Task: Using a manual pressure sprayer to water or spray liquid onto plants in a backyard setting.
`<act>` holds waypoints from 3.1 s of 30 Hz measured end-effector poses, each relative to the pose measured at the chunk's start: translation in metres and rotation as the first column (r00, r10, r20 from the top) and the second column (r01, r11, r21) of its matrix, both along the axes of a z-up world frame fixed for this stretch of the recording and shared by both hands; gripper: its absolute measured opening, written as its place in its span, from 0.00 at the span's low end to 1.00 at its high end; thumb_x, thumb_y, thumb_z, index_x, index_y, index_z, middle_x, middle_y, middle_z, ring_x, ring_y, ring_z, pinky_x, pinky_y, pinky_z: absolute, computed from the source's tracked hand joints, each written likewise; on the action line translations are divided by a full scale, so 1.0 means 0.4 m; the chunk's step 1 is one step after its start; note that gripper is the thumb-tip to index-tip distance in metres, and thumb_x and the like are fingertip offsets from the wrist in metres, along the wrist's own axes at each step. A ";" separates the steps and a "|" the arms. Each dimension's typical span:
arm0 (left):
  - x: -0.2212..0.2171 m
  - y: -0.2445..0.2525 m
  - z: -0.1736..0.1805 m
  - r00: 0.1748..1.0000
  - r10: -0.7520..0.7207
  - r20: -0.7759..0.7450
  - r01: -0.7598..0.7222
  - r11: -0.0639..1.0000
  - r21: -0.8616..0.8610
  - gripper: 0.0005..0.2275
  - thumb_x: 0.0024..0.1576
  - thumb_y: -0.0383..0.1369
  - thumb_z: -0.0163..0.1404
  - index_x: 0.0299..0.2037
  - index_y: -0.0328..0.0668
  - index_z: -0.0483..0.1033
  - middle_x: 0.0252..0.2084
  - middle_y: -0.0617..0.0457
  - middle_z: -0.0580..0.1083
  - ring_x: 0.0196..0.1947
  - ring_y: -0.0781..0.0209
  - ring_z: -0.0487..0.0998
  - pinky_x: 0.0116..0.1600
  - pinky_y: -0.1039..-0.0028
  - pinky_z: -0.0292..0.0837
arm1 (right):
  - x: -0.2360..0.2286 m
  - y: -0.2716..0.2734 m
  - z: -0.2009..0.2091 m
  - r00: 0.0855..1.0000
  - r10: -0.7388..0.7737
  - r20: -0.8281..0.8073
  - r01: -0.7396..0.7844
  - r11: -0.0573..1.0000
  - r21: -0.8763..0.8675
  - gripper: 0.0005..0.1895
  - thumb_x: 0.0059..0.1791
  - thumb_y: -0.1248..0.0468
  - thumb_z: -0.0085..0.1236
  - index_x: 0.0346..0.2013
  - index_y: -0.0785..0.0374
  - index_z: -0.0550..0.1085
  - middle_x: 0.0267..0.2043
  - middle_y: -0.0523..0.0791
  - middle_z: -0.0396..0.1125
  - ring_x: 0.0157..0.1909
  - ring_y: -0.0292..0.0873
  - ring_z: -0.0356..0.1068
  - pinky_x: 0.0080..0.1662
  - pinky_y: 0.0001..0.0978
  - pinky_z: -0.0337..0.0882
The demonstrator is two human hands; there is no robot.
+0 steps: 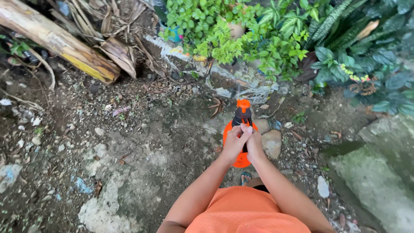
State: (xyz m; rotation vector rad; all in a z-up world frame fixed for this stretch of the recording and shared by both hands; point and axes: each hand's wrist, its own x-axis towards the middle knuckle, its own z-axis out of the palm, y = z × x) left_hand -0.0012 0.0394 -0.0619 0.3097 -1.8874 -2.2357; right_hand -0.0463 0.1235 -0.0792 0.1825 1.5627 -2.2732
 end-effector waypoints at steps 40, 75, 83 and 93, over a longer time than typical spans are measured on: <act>-0.012 -0.004 0.112 0.957 -0.253 -0.141 0.234 0.963 -0.137 0.14 0.49 0.35 0.58 0.38 0.30 0.76 0.45 0.49 0.71 0.49 0.59 0.70 0.55 0.69 0.67 | 0.059 -0.012 0.093 0.887 -0.307 -0.345 0.332 0.943 0.016 0.18 0.57 0.53 0.52 0.41 0.68 0.73 0.36 0.43 0.70 0.36 0.35 0.69 0.40 0.29 0.71; -0.016 0.068 0.193 0.971 -0.132 -0.199 0.119 0.990 -0.080 0.10 0.48 0.28 0.58 0.39 0.32 0.77 0.45 0.55 0.68 0.47 0.66 0.68 0.52 0.73 0.67 | 0.032 0.049 0.176 0.869 -0.219 -0.444 0.239 0.971 -0.010 0.15 0.55 0.58 0.52 0.43 0.70 0.75 0.38 0.42 0.72 0.38 0.35 0.72 0.41 0.28 0.73; -0.057 0.110 0.127 0.982 -0.091 -0.164 0.089 0.996 -0.021 0.11 0.47 0.29 0.58 0.39 0.33 0.75 0.44 0.54 0.69 0.47 0.66 0.70 0.53 0.74 0.68 | -0.005 0.094 0.120 0.891 -0.174 -0.419 0.242 0.963 0.116 0.16 0.54 0.56 0.53 0.41 0.69 0.77 0.34 0.42 0.72 0.34 0.34 0.70 0.37 0.28 0.71; -0.074 0.153 0.175 0.974 -0.208 -0.094 0.200 0.976 -0.084 0.12 0.46 0.30 0.59 0.38 0.33 0.76 0.44 0.55 0.68 0.44 0.65 0.68 0.47 0.73 0.67 | 0.009 0.133 0.180 0.853 -0.285 -0.436 0.326 0.945 0.020 0.17 0.55 0.55 0.52 0.40 0.69 0.76 0.35 0.42 0.73 0.36 0.34 0.72 0.40 0.28 0.73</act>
